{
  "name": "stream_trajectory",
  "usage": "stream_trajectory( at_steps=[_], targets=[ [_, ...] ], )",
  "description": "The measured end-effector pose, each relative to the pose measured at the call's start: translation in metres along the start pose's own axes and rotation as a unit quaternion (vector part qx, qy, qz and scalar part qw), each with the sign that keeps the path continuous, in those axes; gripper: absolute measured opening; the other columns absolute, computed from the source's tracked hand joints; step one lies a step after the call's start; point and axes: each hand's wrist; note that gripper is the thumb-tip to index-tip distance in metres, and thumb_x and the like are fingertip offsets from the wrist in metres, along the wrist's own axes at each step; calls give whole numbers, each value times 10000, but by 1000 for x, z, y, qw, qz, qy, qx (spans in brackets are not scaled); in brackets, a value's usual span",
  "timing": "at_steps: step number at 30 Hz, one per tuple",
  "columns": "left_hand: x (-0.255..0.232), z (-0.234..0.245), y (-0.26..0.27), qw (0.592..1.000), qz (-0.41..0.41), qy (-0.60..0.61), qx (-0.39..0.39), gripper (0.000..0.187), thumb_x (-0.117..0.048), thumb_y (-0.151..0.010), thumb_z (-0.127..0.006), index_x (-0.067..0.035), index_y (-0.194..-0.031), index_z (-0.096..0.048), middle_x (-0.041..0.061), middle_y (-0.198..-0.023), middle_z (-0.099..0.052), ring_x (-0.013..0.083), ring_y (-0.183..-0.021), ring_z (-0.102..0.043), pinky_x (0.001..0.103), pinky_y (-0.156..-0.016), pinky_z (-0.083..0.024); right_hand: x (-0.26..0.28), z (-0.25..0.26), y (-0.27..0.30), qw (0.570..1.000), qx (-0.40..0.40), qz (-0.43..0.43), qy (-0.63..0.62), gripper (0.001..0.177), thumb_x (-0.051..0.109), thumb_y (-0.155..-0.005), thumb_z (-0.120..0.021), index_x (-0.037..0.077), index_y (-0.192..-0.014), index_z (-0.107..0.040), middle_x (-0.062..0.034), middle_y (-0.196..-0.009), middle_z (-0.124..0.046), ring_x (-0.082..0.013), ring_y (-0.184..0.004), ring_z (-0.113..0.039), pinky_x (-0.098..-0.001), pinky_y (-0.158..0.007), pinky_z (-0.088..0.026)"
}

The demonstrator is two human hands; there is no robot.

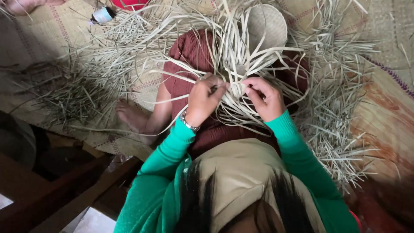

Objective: The person is weaving dried plant fibers into a circular structure, likely a basket or hat, while sitting on a mat on the floor.

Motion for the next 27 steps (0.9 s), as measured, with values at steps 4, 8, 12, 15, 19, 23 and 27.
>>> stream_trajectory(
  at_steps=[4, 8, 12, 15, 19, 23, 27],
  targets=[
    [25, -18, -7, 971, -32, 235, -41, 127, -152, -726, -696, -82, -649, -623, 11, -617, -474, 106, -655, -477, 243, -610, -379, 11, -3, -4, 1000, -3, 13, -3, 170, 22, -812, -592, 104, -949, -650, -54, -642, -579, -169, -622, -549, -303, -637, -474],
    [12, -14, -6, 952, -21, 303, -22, 88, -107, -737, -679, -53, -676, -647, 3, -591, -460, 98, -599, -428, 229, -574, -355, 3, -2, -3, 1000, 11, 11, 24, 166, 37, -810, -601, 113, -953, -635, -45, -623, -564, -166, -591, -529, -306, -613, -465],
    [7, -13, -9, 989, -56, 132, -43, 156, -98, -711, -627, 14, -630, -556, 149, -704, -481, 363, -680, -522, 420, -636, -396, 3, -5, -2, 999, 19, 23, 28, 131, 20, -805, -601, 94, -908, -629, -68, -625, -580, -207, -577, -551, -310, -572, -458],
    [-1, -14, -9, 991, -17, 131, -36, 170, -161, -716, -624, -23, -631, -571, 104, -691, -484, 320, -668, -533, 398, -648, -405, -4, -6, 0, 1000, 16, 6, -6, 121, 6, -811, -582, 87, -896, -611, -62, -620, -571, -178, -564, -531, -298, -561, -450],
    [-12, -11, -9, 990, 59, 124, -8, 164, -264, -689, -637, -123, -607, -627, 11, -590, -537, 235, -628, -574, 350, -642, -427, -16, -8, 5, 999, 12, -12, -48, 120, -15, -817, -568, 69, -898, -589, -62, -598, -547, -141, -544, -511, -270, -542, -436],
    [-15, -12, -11, 987, 62, 146, 3, 167, -246, -693, -624, -142, -563, -605, -23, -479, -520, 137, -559, -545, 271, -619, -421, -14, -9, 7, 999, 10, -12, -49, 126, -11, -813, -574, 80, -899, -590, -51, -583, -545, -133, -533, -504, -252, -539, -434],
    [-21, -7, -6, 990, 62, 128, 24, 191, -280, -706, -622, -103, -637, -603, 57, -558, -556, 249, -615, -583, 341, -628, -433, -12, -6, 8, 1000, 9, 7, -24, 118, -4, -810, -589, 69, -903, -588, -76, -604, -560, -179, -562, -528, -289, -552, -442]
  ],
)
Point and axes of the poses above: each hand's wrist, its own y-axis away from the middle knuckle, its own z-axis out of the back of the hand, x = y × z
